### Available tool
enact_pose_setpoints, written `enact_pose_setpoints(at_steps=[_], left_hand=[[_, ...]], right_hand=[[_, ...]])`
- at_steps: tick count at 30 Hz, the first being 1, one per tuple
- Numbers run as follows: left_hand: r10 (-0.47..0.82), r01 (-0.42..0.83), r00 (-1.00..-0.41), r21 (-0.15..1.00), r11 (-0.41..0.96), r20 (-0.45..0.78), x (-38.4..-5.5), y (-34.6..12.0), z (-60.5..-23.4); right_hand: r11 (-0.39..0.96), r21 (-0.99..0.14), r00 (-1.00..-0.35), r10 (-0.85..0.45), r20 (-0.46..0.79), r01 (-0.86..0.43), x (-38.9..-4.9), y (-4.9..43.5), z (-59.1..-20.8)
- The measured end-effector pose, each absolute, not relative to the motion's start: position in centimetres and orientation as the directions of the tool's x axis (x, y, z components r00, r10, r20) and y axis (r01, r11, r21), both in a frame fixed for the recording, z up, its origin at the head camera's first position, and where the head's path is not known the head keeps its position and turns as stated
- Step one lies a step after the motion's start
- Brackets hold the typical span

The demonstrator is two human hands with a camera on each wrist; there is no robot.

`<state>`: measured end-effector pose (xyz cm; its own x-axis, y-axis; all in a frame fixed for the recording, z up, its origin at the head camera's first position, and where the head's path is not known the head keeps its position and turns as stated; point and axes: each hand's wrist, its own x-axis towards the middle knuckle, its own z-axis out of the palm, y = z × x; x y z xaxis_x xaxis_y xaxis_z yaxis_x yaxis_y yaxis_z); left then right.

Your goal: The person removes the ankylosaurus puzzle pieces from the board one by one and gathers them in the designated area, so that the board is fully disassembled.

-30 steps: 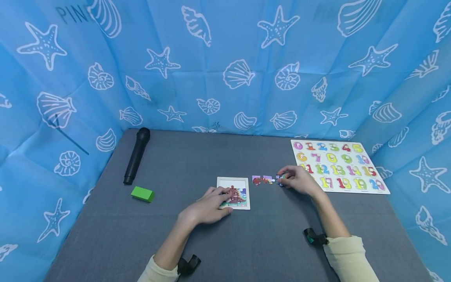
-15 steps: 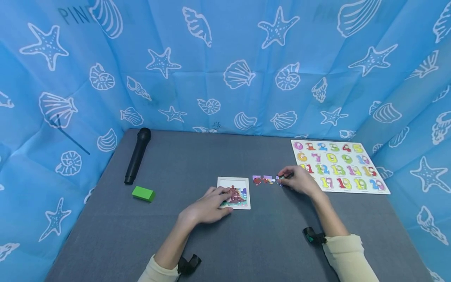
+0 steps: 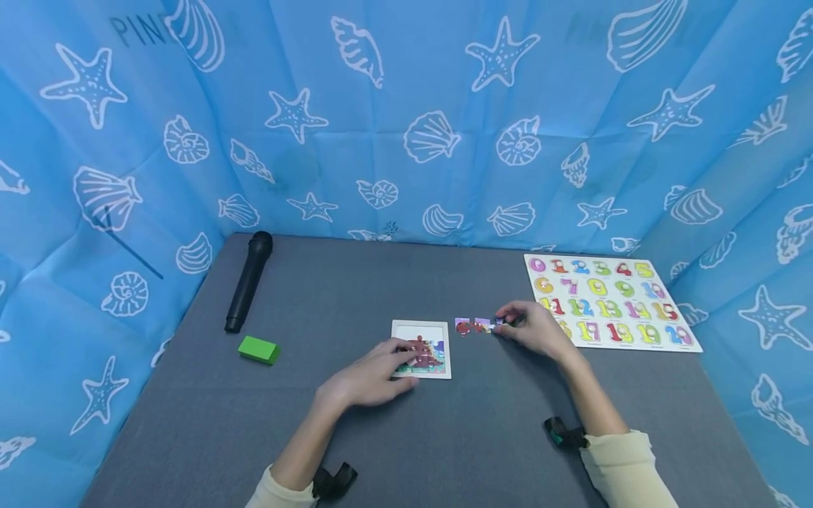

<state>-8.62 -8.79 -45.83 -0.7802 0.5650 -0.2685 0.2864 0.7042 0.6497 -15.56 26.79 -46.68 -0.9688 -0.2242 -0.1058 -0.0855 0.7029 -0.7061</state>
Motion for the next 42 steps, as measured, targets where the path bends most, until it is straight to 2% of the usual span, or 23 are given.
enact_pose_setpoints(at_steps=[6, 20, 35, 42], left_hand=[[0.596, 0.295, -0.76, 0.678, 0.673, -0.261, -7.9, -9.3, -45.8], [0.58, 0.26, -0.765, 0.69, 0.676, -0.281, -5.6, -10.3, -45.7], [0.574, 0.274, -0.792, 0.72, 0.638, -0.207, -4.6, -10.5, -47.0], [0.567, 0.297, -0.804, 0.703, 0.646, -0.181, -3.8, -9.9, -47.5]], right_hand=[[0.626, -0.772, -0.959, -0.27, -0.086, -0.107, -14.9, 25.6, -46.6], [0.467, -0.872, -0.895, -0.438, -0.087, -0.144, -13.9, 20.8, -46.5], [0.45, -0.865, -0.807, -0.582, -0.096, -0.222, -14.4, 13.1, -47.0], [0.537, -0.813, -0.816, -0.561, -0.144, -0.226, -15.1, 11.3, -47.1]])
